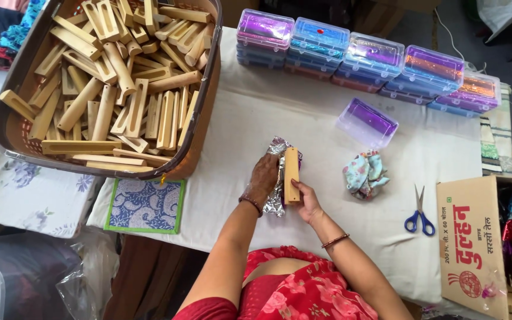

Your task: The person wipes wooden handle-shaped pieces one at a time with a cloth at a work table, placing each wiped piece aside. At one point they take a piece from a box, wrap it in purple foil, and set it down, then resume wiping more pieces from a large basket.

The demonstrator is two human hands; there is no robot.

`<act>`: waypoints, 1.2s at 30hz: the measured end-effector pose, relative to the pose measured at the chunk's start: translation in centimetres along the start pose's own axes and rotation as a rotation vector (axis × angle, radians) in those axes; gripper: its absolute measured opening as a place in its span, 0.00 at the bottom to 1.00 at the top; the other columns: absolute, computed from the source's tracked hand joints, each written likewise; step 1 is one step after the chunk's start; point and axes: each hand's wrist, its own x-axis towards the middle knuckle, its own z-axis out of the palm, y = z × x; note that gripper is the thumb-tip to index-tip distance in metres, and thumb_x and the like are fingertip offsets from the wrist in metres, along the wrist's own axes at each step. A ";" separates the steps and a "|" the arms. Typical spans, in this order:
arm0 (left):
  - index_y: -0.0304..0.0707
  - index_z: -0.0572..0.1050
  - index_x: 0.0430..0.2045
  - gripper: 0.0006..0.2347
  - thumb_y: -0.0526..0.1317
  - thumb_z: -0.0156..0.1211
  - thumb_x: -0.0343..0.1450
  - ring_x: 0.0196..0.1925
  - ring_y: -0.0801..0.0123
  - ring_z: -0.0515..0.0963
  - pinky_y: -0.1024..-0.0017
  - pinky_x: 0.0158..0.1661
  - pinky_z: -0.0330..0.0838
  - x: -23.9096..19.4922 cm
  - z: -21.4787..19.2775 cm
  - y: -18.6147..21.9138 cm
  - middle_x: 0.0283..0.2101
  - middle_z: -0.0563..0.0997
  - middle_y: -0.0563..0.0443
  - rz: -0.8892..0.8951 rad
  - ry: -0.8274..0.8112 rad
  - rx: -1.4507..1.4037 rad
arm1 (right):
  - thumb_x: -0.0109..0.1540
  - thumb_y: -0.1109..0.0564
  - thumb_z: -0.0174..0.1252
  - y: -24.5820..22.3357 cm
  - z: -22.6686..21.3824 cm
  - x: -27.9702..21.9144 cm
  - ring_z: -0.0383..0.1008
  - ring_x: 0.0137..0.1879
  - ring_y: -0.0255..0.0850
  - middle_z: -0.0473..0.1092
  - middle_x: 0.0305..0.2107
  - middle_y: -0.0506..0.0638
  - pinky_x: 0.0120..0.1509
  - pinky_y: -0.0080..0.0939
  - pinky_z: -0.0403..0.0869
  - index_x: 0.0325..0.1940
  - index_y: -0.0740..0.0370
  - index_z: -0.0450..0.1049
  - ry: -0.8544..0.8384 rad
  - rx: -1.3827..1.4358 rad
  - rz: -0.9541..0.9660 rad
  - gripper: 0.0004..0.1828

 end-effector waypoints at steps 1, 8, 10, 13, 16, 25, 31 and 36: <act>0.44 0.72 0.60 0.14 0.36 0.48 0.79 0.65 0.61 0.72 0.63 0.68 0.66 -0.5 -0.2 -0.5 0.61 0.75 0.48 0.071 0.001 0.000 | 0.60 0.46 0.62 0.2 -0.2 0.1 0.76 0.46 0.39 0.77 0.39 0.48 0.52 0.43 0.76 0.50 0.60 0.75 0.043 0.012 -0.003 0.20; 0.47 0.58 0.67 0.34 0.60 0.60 0.69 0.75 0.59 0.50 0.44 0.69 0.43 -5.6 -8.5 1.9 0.74 0.54 0.49 0.349 -0.242 0.170 | 0.63 0.45 0.62 -0.1 -1.7 1.5 0.74 0.43 0.40 0.74 0.36 0.50 0.49 0.43 0.74 0.51 0.64 0.72 0.195 -0.109 -0.298 0.22; 0.49 0.55 0.69 0.35 0.62 0.57 0.69 0.77 0.60 0.45 0.44 0.71 0.37 -5.9 -9.1 3.2 0.76 0.50 0.50 0.288 -0.279 0.175 | 0.62 0.46 0.62 0.1 -0.2 1.5 0.74 0.43 0.40 0.73 0.37 0.51 0.49 0.44 0.75 0.53 0.64 0.71 0.139 -0.081 -0.314 0.22; 0.52 0.48 0.73 0.42 0.64 0.59 0.65 0.79 0.59 0.38 0.43 0.71 0.28 -5.8 -7.9 4.5 0.78 0.44 0.50 0.244 -0.374 0.420 | 0.63 0.46 0.60 1.1 2.8 0.7 0.73 0.46 0.40 0.71 0.39 0.50 0.50 0.43 0.74 0.58 0.62 0.70 0.029 -0.064 -0.284 0.24; 0.51 0.46 0.76 0.44 0.62 0.58 0.65 0.80 0.56 0.38 0.39 0.70 0.26 -5.4 -4.3 3.5 0.78 0.44 0.48 0.244 -0.396 0.614 | 0.63 0.45 0.58 1.8 4.3 -0.2 0.72 0.52 0.37 0.72 0.45 0.48 0.56 0.38 0.71 0.60 0.60 0.69 0.007 -0.106 -0.288 0.25; 0.35 0.43 0.74 0.44 0.64 0.50 0.68 0.80 0.59 0.34 0.43 0.72 0.23 -6.1 -5.6 4.1 0.79 0.38 0.42 0.062 -0.162 0.323 | 0.66 0.44 0.53 1.4 3.2 -2.2 0.70 0.51 0.34 0.72 0.45 0.48 0.55 0.34 0.69 0.57 0.61 0.68 0.154 -0.504 -0.387 0.23; 0.41 0.45 0.75 0.46 0.70 0.48 0.67 0.80 0.61 0.39 0.46 0.73 0.25 -6.5 -6.0 2.6 0.78 0.45 0.47 0.166 -0.210 0.336 | 0.66 0.43 0.53 2.1 0.2 -1.2 0.69 0.44 0.35 0.71 0.39 0.47 0.47 0.36 0.70 0.55 0.63 0.68 0.211 -0.498 -0.385 0.23; 0.47 0.48 0.74 0.47 0.76 0.45 0.65 0.80 0.68 0.43 0.43 0.74 0.26 -7.6 -8.2 3.0 0.78 0.48 0.56 0.197 -0.280 0.370 | 0.67 0.42 0.55 4.0 -2.0 1.0 0.69 0.46 0.38 0.70 0.41 0.54 0.52 0.37 0.70 0.53 0.68 0.69 0.287 -0.633 -0.482 0.25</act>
